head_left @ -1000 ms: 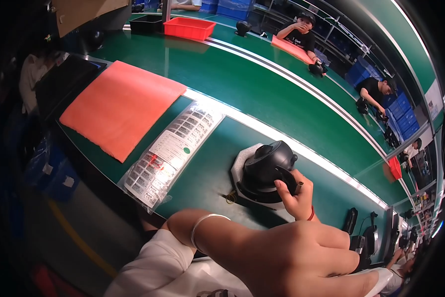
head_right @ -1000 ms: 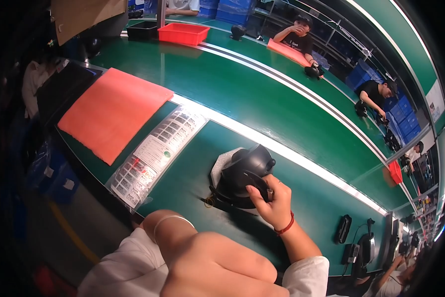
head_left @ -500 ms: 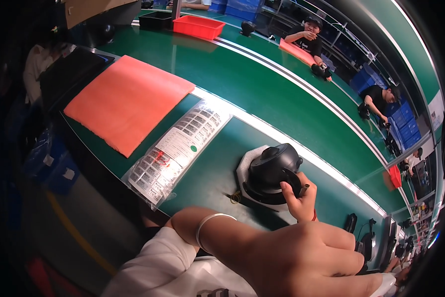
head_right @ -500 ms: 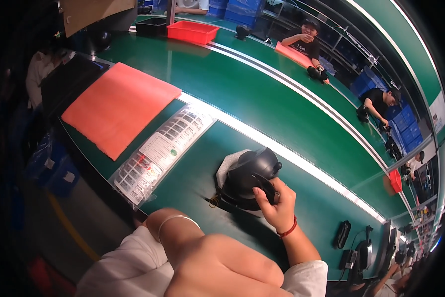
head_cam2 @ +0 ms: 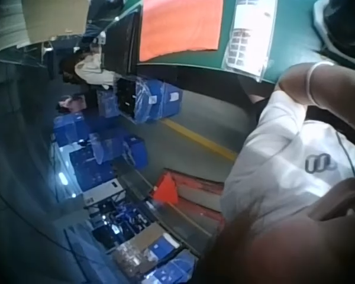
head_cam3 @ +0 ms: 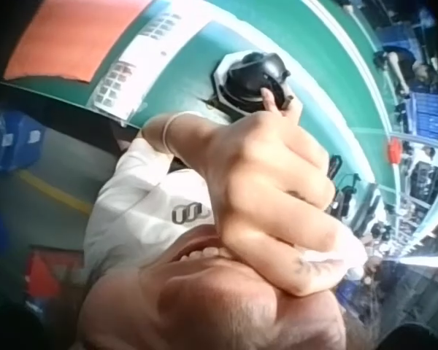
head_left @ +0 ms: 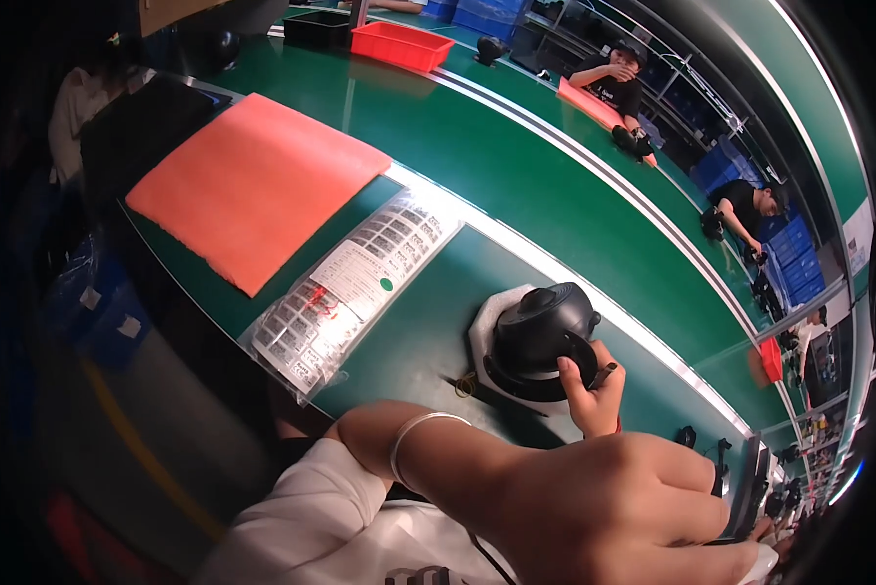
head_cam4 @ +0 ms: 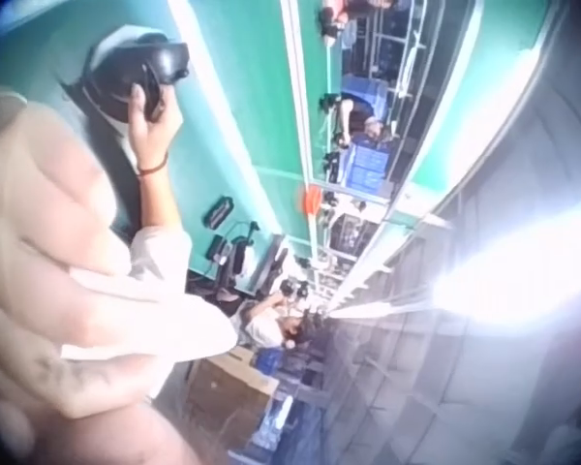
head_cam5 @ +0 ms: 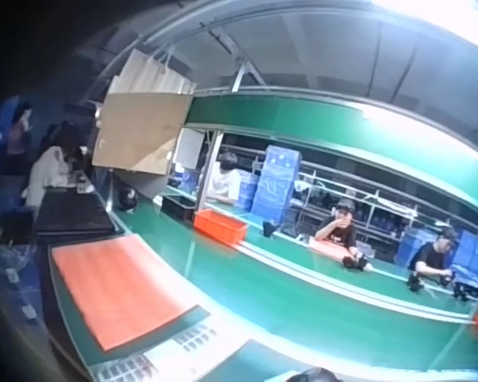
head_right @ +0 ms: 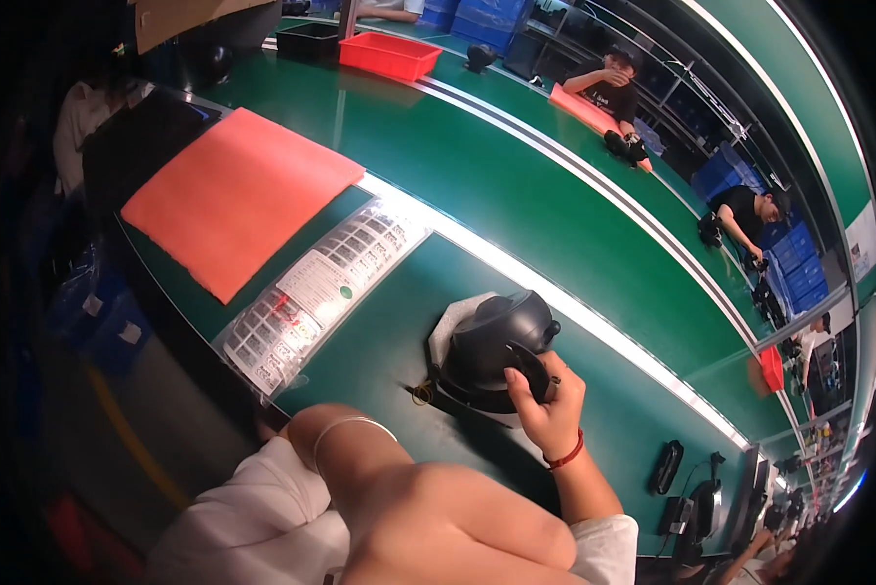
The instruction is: Peel small identification labels from a sheet using tweezers and apply them to black bulb components on an assembly line.
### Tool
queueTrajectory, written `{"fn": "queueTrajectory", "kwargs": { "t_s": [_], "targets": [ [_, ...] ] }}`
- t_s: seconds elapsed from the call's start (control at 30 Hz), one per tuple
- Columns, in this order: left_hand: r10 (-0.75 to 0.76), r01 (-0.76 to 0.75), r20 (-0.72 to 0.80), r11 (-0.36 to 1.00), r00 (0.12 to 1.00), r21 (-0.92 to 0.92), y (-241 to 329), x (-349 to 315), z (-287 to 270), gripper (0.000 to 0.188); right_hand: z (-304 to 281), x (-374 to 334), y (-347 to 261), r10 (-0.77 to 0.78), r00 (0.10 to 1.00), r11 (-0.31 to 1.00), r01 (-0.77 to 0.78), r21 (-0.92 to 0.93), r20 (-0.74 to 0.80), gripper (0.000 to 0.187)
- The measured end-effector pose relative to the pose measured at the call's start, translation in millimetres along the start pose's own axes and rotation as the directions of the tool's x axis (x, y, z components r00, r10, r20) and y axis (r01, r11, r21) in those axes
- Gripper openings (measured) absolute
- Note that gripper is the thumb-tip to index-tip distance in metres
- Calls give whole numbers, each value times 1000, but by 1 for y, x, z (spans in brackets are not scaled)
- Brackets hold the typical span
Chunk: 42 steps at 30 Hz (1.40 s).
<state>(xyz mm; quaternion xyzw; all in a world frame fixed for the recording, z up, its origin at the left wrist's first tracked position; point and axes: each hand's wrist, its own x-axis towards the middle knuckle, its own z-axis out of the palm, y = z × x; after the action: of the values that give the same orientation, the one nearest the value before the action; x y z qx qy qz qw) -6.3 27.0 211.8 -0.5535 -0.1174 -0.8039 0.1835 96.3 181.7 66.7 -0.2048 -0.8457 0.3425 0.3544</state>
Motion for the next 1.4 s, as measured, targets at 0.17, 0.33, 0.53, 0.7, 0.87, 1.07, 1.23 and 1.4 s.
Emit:
{"fn": "queueTrajectory", "kwargs": {
  "t_s": [0.17, 0.33, 0.53, 0.7, 0.87, 1.07, 1.23, 1.4],
  "targets": [
    [-27, 27, 11, 1000, 1000, 14, 2, -1, 0, 10, 0, 3, -1, 40, 999, 998, -40, 40, 12, 15],
    [-9, 8, 34, 1000, 999, 19, -1, 0, 0, 10, -1, 3, 0, 30, 1000, 999, -30, 31, 10, 15],
    [27, -30, 41, 997, 999, 65, -4, 1, -3, 11, -3, 1, 3, 30, 999, 999, -30, 15, 24, 16],
    [31, -30, -11, 998, 999, 58, -9, 0, 2, 11, -2, 4, 4, 55, 998, 998, -55, 40, 17, 15],
    [7, -5, -31, 998, 999, 69, 0, -2, 1, 11, 2, 0, 1, 55, 998, 998, -56, 28, 26, 15],
    [-47, 45, 166, 999, 985, 12, -10, 7, 10, 26, -9, -1, 2, 35, 999, 999, -35, 28, 10, 14],
    [-465, 366, 519, 885, 717, 287, 41, -8, 10, 51, -1, 7, 11, -60, 996, 998, 59, 16, 71, 20],
    [-296, 479, 938, 859, 180, 179, 14, 53, 20, 33, -9, 0, 14, -150, 985, 986, 143, -82, -85, 23]
  ]
}}
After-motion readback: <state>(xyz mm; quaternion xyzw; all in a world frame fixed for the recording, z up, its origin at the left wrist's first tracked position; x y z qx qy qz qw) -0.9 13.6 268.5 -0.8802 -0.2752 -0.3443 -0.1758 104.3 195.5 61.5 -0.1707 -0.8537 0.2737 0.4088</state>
